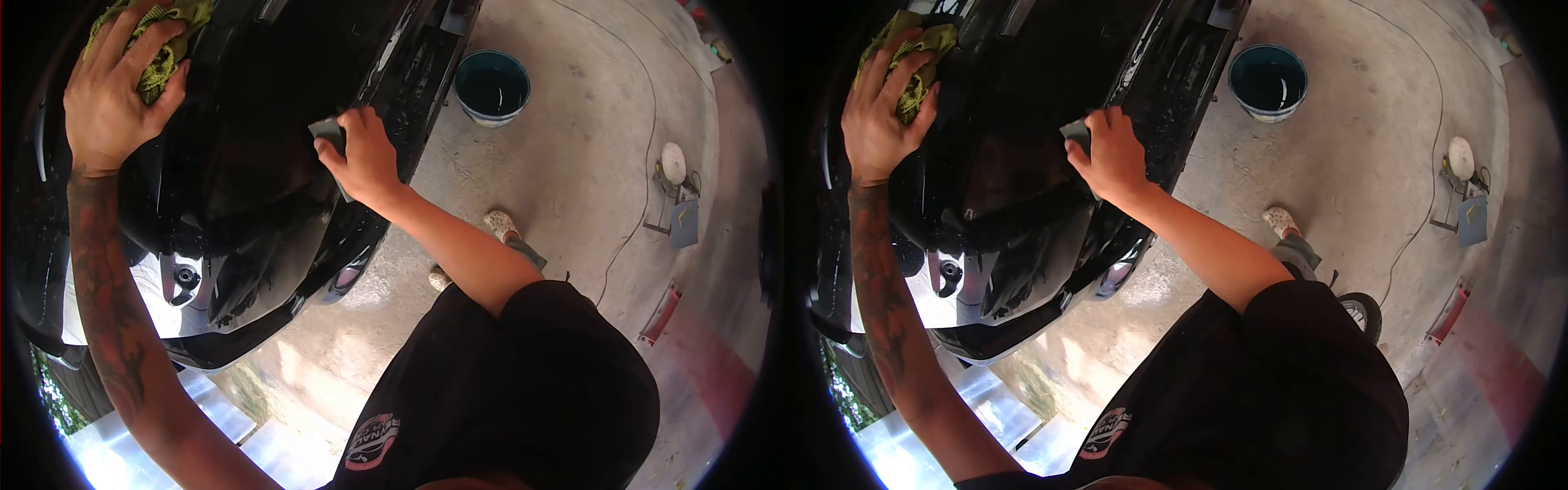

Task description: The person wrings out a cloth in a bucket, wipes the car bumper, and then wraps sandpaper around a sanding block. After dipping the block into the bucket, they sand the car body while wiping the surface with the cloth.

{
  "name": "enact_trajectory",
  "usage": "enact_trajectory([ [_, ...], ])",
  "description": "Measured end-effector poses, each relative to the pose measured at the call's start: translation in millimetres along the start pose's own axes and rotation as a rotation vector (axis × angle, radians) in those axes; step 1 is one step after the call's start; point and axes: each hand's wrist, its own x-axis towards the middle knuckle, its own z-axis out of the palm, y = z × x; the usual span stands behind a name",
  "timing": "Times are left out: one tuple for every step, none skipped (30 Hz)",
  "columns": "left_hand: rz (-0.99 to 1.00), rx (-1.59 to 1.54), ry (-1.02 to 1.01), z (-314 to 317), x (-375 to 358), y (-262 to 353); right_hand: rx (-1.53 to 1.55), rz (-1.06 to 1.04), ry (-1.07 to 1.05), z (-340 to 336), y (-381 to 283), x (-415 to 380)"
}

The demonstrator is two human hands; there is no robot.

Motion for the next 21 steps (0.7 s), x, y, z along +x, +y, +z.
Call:
enact_trajectory([
  [0.003, -0.002, 0.000, -1, 1, 0, -0.024, -0.014, -0.037, -5, 0, -1],
  [0.007, -0.004, -0.001, -2, 1, 0, -0.059, -0.077, 0.007, -8, 7, 2],
  [0.007, -0.005, -0.002, -2, 2, 0, -0.092, -0.141, 0.049, -10, 19, 9],
  [0.010, -0.005, 0.005, -3, 1, 0, -0.126, -0.208, 0.089, -11, 31, 17],
  [0.013, -0.008, 0.012, -2, 1, -1, -0.126, -0.223, 0.112, -12, 41, 23],
  [0.014, -0.010, 0.018, -1, 1, -1, -0.131, -0.269, 0.101, -12, 47, 27],
  [0.010, -0.005, 0.018, 0, 0, -2, -0.136, -0.315, 0.090, -13, 49, 30],
  [0.006, 0.000, 0.016, 0, -1, -2, -0.141, -0.360, 0.078, -14, 49, 31],
  [0.003, 0.003, 0.014, 1, -1, -2, -0.131, -0.413, 0.066, -12, 48, 31],
  [0.002, -0.003, 0.017, 1, -1, -2, -0.119, -0.475, 0.061, -11, 39, 34],
  [0.002, -0.010, 0.019, 1, -1, -2, -0.107, -0.536, 0.055, -9, 28, 38],
  [0.003, -0.019, 0.021, 1, -1, -1, -0.093, -0.594, 0.050, -8, 23, 40],
  [0.011, -0.007, 0.087, -3, 6, 9, -0.112, -0.616, 0.050, -7, 25, 42],
  [0.019, 0.004, 0.153, -12, 18, 26, -0.135, -0.617, 0.028, -10, 29, 41],
  [0.018, 0.005, 0.186, -16, 23, 33, -0.158, -0.620, 0.006, -16, 38, 39],
  [0.017, 0.005, 0.218, -19, 28, 40, -0.179, -0.628, -0.018, -20, 47, 38],
  [0.008, -0.010, 0.217, -21, 29, 42, -0.229, -0.600, -0.016, -21, 53, 37],
  [-0.004, -0.013, 0.176, -18, 24, 37, -0.217, -0.614, -0.003, -18, 58, 37],
  [-0.017, -0.016, 0.136, -15, 20, 32, -0.204, -0.627, 0.010, -17, 56, 38],
  [-0.031, -0.004, 0.056, -4, 5, 11, -0.189, -0.638, 0.024, -14, 52, 39],
  [-0.043, 0.009, -0.024, 1, -4, -1, -0.158, -0.677, 0.064, -8, 45, 43],
])
